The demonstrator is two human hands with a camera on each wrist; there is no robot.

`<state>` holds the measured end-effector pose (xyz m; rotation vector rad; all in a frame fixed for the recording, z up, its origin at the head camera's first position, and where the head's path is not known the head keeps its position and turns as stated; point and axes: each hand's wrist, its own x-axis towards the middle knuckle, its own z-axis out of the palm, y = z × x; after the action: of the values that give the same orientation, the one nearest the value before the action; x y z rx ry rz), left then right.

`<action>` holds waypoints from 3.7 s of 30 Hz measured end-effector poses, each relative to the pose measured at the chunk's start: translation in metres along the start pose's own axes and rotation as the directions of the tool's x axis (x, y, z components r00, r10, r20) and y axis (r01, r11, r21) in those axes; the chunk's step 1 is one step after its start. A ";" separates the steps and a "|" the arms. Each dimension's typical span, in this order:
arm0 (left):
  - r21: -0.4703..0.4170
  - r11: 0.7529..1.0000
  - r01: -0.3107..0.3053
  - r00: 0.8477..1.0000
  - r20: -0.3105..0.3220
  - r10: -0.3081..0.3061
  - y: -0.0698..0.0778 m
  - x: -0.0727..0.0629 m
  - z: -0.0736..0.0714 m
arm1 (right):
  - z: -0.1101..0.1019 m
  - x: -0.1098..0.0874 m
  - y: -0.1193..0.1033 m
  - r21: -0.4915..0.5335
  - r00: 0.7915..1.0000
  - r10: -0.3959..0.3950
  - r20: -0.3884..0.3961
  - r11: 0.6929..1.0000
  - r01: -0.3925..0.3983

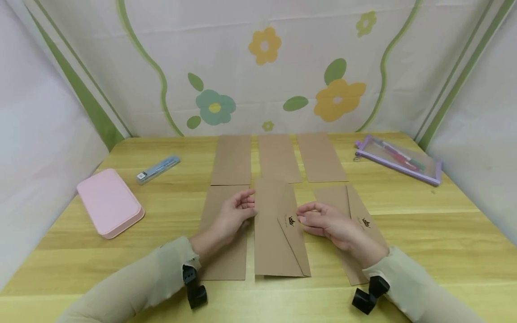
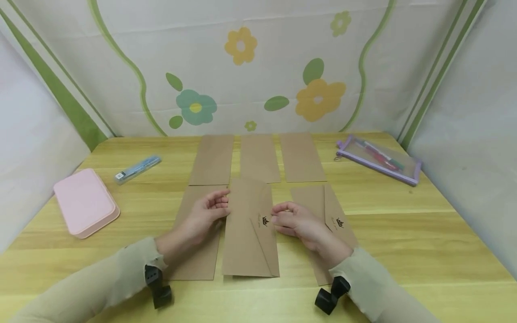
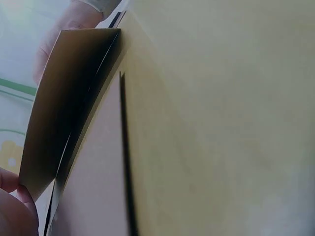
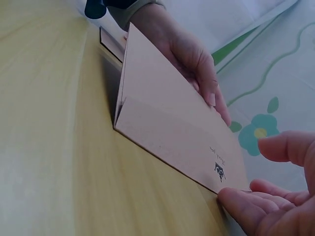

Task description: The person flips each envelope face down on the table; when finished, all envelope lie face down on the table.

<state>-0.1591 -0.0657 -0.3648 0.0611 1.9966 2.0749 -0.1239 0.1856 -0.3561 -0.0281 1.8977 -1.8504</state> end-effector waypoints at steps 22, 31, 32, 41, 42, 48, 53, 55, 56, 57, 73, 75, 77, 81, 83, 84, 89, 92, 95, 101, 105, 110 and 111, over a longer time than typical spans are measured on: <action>-0.138 0.989 -0.062 0.998 -0.023 0.060 0.025 -0.007 0.007 | 0.031 0.017 0.005 0.075 0.999 -0.032 0.032 0.997 0.030; -0.252 0.965 -0.075 0.997 -0.002 0.077 0.033 -0.007 0.019 | 0.039 0.022 0.008 0.085 0.999 -0.046 0.029 0.995 0.043; -0.251 0.965 -0.077 0.997 -0.001 0.080 0.034 -0.007 0.019 | 0.039 0.022 0.008 0.087 0.998 -0.047 0.030 0.995 0.044; -0.222 0.971 -0.089 0.994 0.043 0.101 0.039 -0.005 0.024 | 0.045 0.025 0.005 0.103 0.998 -0.049 0.033 0.994 0.045; -0.222 0.971 -0.092 0.993 0.048 0.106 0.039 -0.004 0.025 | 0.046 0.025 0.005 0.105 0.998 -0.049 0.035 0.993 0.045; -0.237 0.964 -0.123 0.987 0.070 0.144 0.037 0.000 0.032 | 0.046 0.025 0.003 0.108 0.998 -0.051 0.030 0.993 0.048; -0.220 0.964 -0.149 0.983 0.075 0.169 0.036 0.002 0.038 | 0.045 0.022 0.002 0.126 0.997 -0.070 0.007 0.990 0.069; -0.204 0.966 -0.160 0.981 0.077 0.179 0.035 0.003 0.040 | 0.044 0.019 0.000 0.141 0.997 -0.074 -0.014 0.987 0.075; -0.198 0.966 -0.166 0.980 0.078 0.185 0.035 0.003 0.041 | 0.044 0.017 -0.001 0.141 0.997 -0.078 -0.025 0.987 0.081; -0.195 0.966 -0.171 0.979 0.080 0.189 0.034 0.004 0.042 | 0.043 0.015 -0.002 0.132 0.995 -0.088 -0.037 0.987 0.092; -0.176 0.968 -0.179 0.975 0.102 0.199 0.031 0.003 0.048 | 0.057 -0.021 -0.024 -0.179 0.902 -0.430 -0.032 0.891 0.418; -0.175 0.969 -0.172 0.976 0.105 0.192 0.031 0.002 0.049 | 0.058 -0.021 -0.023 -0.209 0.888 -0.459 -0.027 0.871 0.444; -0.169 0.972 -0.166 0.977 0.104 0.185 0.031 0.001 0.049 | 0.059 -0.021 -0.022 -0.225 0.877 -0.481 -0.018 0.856 0.465; -0.163 0.974 -0.158 0.979 0.101 0.176 0.031 0.000 0.050 | 0.061 -0.023 -0.023 -0.243 0.874 -0.485 -0.002 0.848 0.470; -0.165 0.973 -0.158 0.979 0.102 0.176 0.032 -0.001 0.050 | 0.062 -0.024 -0.024 -0.254 0.876 -0.482 0.003 0.847 0.467; -0.168 0.973 -0.160 0.979 0.102 0.178 0.032 -0.001 0.050 | 0.062 -0.024 -0.024 -0.261 0.877 -0.480 0.005 0.846 0.464; -0.169 0.976 -0.139 0.980 0.120 0.161 0.032 -0.001 0.049 | 0.060 -0.025 -0.028 -0.301 0.881 -0.474 0.010 0.839 0.454; -0.168 0.981 -0.094 0.983 0.142 0.118 0.032 0.000 0.049 | 0.058 -0.027 -0.032 -0.348 0.884 -0.467 0.016 0.827 0.442; -0.166 0.985 -0.049 0.985 0.157 0.075 0.031 0.001 0.049 | 0.056 -0.030 -0.034 -0.413 0.883 -0.469 0.009 0.802 0.431; -0.152 0.988 -0.004 0.988 0.154 0.028 0.035 0.000 0.052 | 0.055 -0.035 -0.037 -0.533 0.875 -0.481 -0.057 0.756 0.381; -0.163 0.987 -0.005 0.988 0.148 0.030 0.036 0.001 0.054 | 0.053 -0.035 -0.037 -0.541 0.861 -0.497 -0.105 0.755 0.370; -0.147 0.988 -0.052 0.986 0.147 0.074 0.036 -0.001 0.050 | 0.050 -0.034 -0.035 -0.529 0.838 -0.506 -0.203 0.777 0.341; -0.142 0.988 -0.063 0.985 0.148 0.085 0.037 -0.002 0.049 | 0.050 -0.033 -0.034 -0.520 0.832 -0.507 -0.223 0.784 0.338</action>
<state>-0.1522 -0.0192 -0.3254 0.2646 1.7837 2.1755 -0.0878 0.1478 -0.3111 -0.3405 2.7539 -1.6967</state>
